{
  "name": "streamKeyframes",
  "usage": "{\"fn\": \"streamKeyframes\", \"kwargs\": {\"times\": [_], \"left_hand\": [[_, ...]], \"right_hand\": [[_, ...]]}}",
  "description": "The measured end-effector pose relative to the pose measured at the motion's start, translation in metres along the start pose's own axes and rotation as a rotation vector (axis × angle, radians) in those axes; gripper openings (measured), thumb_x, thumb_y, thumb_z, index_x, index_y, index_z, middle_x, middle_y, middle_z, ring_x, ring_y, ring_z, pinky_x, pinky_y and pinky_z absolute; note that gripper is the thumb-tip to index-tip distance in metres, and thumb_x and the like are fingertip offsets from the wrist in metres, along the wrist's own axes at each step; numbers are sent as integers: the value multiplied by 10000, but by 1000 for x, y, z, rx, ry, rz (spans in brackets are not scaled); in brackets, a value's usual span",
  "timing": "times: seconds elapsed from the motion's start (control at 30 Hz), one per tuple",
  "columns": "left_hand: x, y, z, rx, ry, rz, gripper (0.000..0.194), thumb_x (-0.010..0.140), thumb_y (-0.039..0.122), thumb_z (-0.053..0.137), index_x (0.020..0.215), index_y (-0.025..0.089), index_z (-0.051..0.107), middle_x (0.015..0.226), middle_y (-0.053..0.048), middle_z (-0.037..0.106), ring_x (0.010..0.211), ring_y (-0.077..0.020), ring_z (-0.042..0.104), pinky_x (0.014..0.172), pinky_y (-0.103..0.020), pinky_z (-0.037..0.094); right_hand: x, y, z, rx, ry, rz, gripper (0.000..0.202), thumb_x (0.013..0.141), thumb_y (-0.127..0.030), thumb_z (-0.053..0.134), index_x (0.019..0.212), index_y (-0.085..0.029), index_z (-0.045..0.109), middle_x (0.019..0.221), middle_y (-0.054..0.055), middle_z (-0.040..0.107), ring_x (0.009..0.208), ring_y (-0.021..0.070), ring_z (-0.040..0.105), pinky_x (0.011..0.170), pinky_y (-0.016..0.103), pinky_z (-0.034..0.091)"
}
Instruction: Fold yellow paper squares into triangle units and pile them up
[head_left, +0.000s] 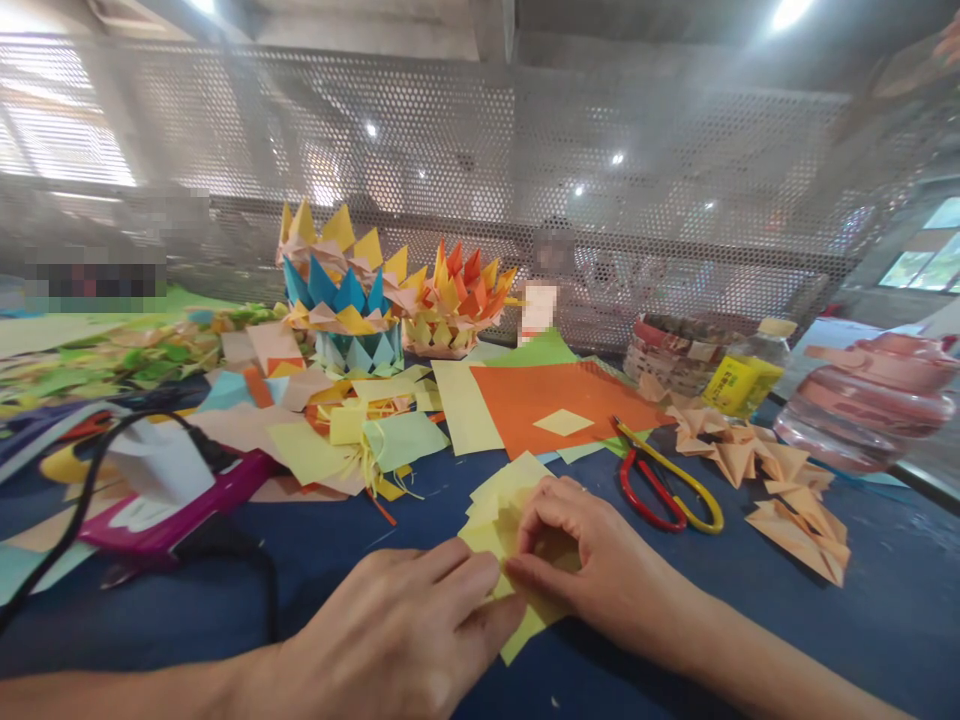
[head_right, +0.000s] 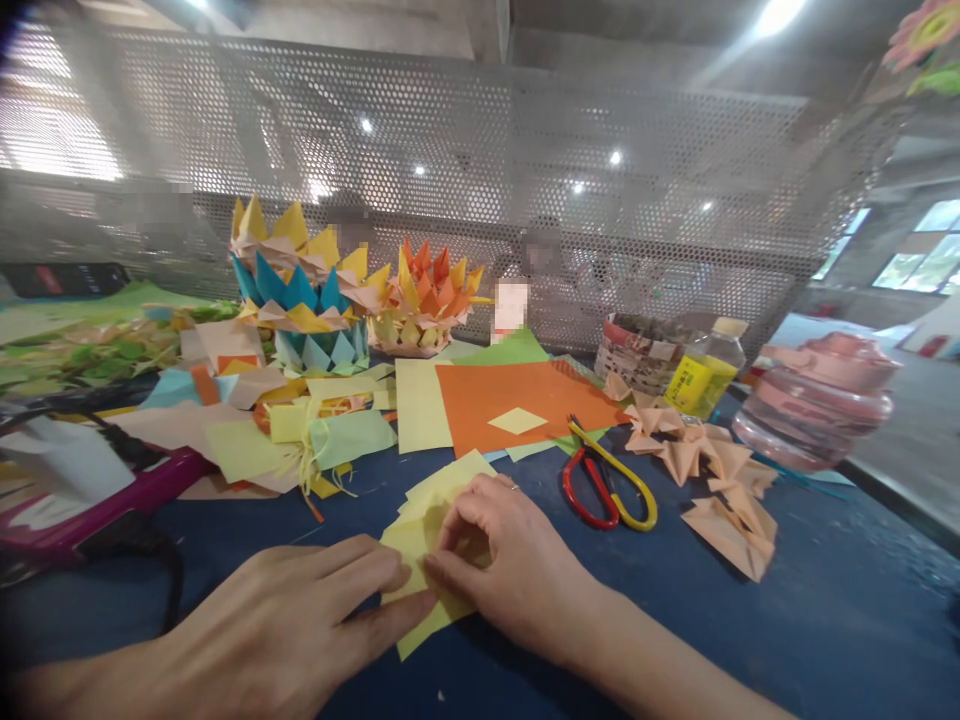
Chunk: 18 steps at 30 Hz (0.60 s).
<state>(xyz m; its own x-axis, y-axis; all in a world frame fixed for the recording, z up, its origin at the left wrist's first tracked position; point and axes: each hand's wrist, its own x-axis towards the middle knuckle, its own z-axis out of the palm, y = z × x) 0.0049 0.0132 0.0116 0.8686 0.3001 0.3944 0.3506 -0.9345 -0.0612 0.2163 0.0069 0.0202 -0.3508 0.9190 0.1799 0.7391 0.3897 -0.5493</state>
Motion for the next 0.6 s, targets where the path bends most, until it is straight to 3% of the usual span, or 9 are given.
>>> {"fn": "streamKeyframes", "kwargs": {"times": [0.23,0.43,0.6], "left_hand": [[-2,-3,0,101,30,3,233,873,130,424,1023,205,586,895,-47,615,756,-198,545,611,-251,489],[-3,-5,4,109,78,17,159,864,172,476,977,215,580,853,-32,597,729,-190,532,581,-234,466],[-2,-5,1,28,-36,1,214,804,135,527,996,218,572,875,-22,562,771,-177,535,634,-212,478]], "right_hand": [[1,-2,-1,77,11,123,217,700,-223,771,796,-204,577,855,-14,560,831,175,525,726,281,398],[2,2,-3,92,45,149,231,721,-213,742,834,-203,541,892,-8,558,811,165,522,709,262,409],[2,6,-8,89,31,105,177,765,-202,692,861,-198,543,894,-6,551,789,151,518,699,250,409]]}}
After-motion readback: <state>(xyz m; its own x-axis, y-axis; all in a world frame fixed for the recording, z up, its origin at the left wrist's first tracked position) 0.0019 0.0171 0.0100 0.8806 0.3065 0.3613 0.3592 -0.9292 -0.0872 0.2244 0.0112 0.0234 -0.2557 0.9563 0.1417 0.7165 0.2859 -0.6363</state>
